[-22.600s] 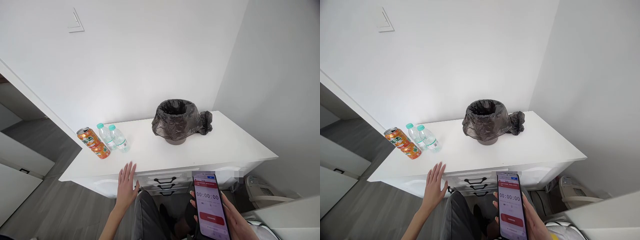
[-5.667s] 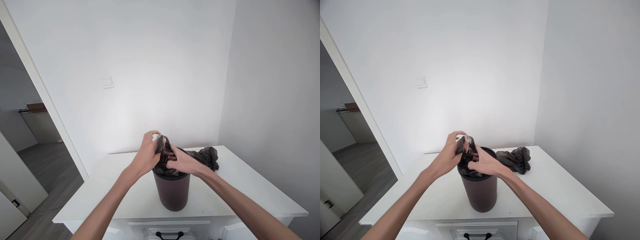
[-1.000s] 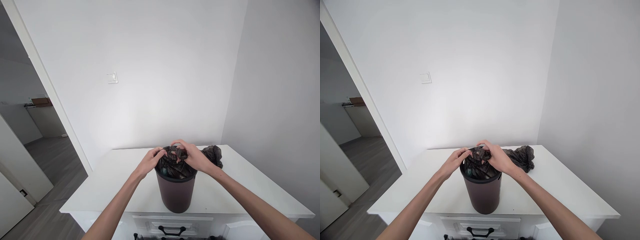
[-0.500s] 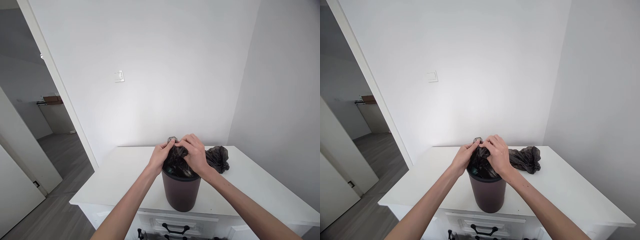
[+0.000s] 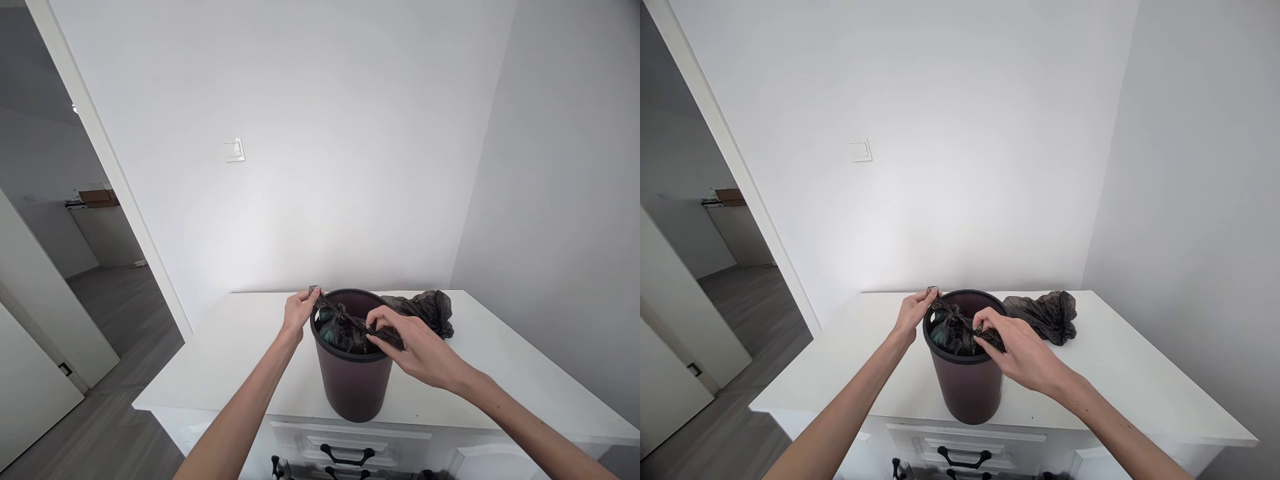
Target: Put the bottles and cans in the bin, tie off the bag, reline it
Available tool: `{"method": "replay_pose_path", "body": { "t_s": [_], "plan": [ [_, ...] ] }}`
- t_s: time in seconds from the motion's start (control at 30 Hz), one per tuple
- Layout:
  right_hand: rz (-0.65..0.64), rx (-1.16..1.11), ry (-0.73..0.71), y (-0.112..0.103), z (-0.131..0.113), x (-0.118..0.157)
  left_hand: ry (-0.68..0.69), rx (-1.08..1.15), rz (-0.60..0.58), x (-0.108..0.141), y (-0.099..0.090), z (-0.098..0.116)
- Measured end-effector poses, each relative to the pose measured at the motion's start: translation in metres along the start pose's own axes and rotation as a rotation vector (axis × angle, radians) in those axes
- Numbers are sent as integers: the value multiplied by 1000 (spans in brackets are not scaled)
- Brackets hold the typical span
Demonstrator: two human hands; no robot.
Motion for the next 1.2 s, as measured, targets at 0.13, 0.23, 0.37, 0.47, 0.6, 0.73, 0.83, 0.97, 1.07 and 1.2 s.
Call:
{"method": "replay_pose_path", "body": {
  "t_s": [0.13, 0.23, 0.37, 0.47, 0.6, 0.73, 0.83, 0.97, 1.07, 1.2],
  "plan": [
    [-37, 9, 76, -12, 5, -2, 73, -17, -12, 10, 1, 17],
    [-59, 81, 138, -9, 13, -19, 187, -66, -36, 25, 4, 45],
    [-167, 210, 117, 13, 17, -48, 394, -245, -58, 48, 12, 76],
    [-209, 259, 90, 25, 19, -61, 433, -322, -71, 60, 11, 80],
    [-190, 107, 117, 23, 26, -64, 409, -316, -40, 73, -1, 61],
    [-83, 15, 232, 12, 38, -63, 361, -311, 60, 91, -8, 29],
    [-31, -22, 317, 9, 45, -63, 369, -371, 19, 104, -3, 13],
    [-99, -45, 335, 14, 51, -64, 400, -479, -15, 110, 0, 6],
    [-131, -38, 314, 16, 54, -64, 463, -536, 13, 109, -3, 6],
    [-23, -79, 346, 8, 53, -66, 454, -553, 57, 107, -10, 1]
  ]
}}
Point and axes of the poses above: each hand's wrist, its own x-axis away from the middle knuckle, its own y-axis out of the palm, z = x × y, the point moved 3 cm from there along -x, towards the middle knuckle, and after that the axes turned 9 degrees about -y, right-handed, at the moved point
